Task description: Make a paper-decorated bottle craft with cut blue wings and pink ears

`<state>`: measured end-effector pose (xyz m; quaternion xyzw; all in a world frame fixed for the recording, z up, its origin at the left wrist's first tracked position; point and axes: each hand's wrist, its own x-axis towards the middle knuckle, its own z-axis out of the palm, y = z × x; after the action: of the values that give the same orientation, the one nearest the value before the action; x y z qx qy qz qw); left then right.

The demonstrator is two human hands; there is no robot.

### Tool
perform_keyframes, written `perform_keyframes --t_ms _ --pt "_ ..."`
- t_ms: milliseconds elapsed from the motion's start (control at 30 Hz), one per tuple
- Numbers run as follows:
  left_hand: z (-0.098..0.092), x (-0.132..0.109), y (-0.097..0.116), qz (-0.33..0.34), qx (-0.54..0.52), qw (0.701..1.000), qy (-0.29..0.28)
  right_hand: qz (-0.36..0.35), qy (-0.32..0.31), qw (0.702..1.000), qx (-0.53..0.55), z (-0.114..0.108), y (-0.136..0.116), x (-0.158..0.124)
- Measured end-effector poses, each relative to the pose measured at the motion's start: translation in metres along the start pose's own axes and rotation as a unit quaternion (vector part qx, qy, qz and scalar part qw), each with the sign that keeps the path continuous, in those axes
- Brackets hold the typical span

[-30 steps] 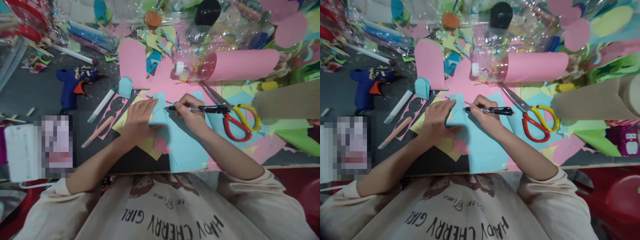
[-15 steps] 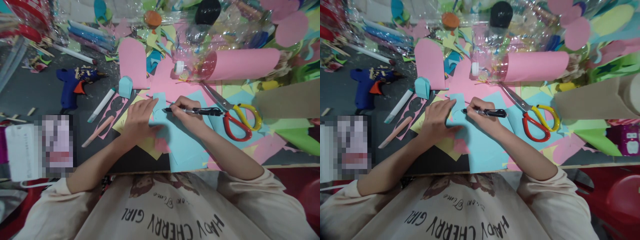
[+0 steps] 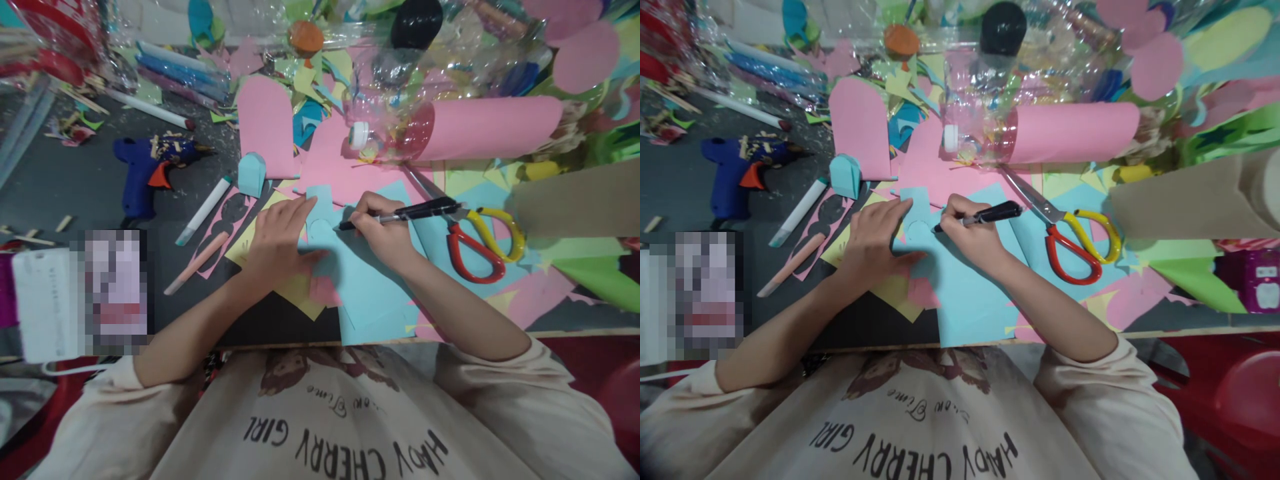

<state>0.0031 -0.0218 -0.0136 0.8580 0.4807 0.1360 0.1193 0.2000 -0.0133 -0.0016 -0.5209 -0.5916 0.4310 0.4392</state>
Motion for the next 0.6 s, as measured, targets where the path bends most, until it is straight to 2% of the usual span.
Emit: perform_keyframes --t_ms 100,300,600 --pt "0.0005 -0.0001 -0.0001 -0.003 -0.002 1.000 -0.001 0.003 -0.019 1.000 0.013 -0.0008 0.0006 -0.0003" --pt "0.0015 -0.0006 -0.0003 -0.004 -0.010 1.000 0.010 -0.002 -0.156 0.988 -0.007 0.0002 0.0017 -0.0015" --pt "-0.0014 0.0008 0.0009 -0.013 -0.019 1.000 -0.013 0.004 -0.168 0.986 -0.016 -0.0003 -0.0003 -0.0009"
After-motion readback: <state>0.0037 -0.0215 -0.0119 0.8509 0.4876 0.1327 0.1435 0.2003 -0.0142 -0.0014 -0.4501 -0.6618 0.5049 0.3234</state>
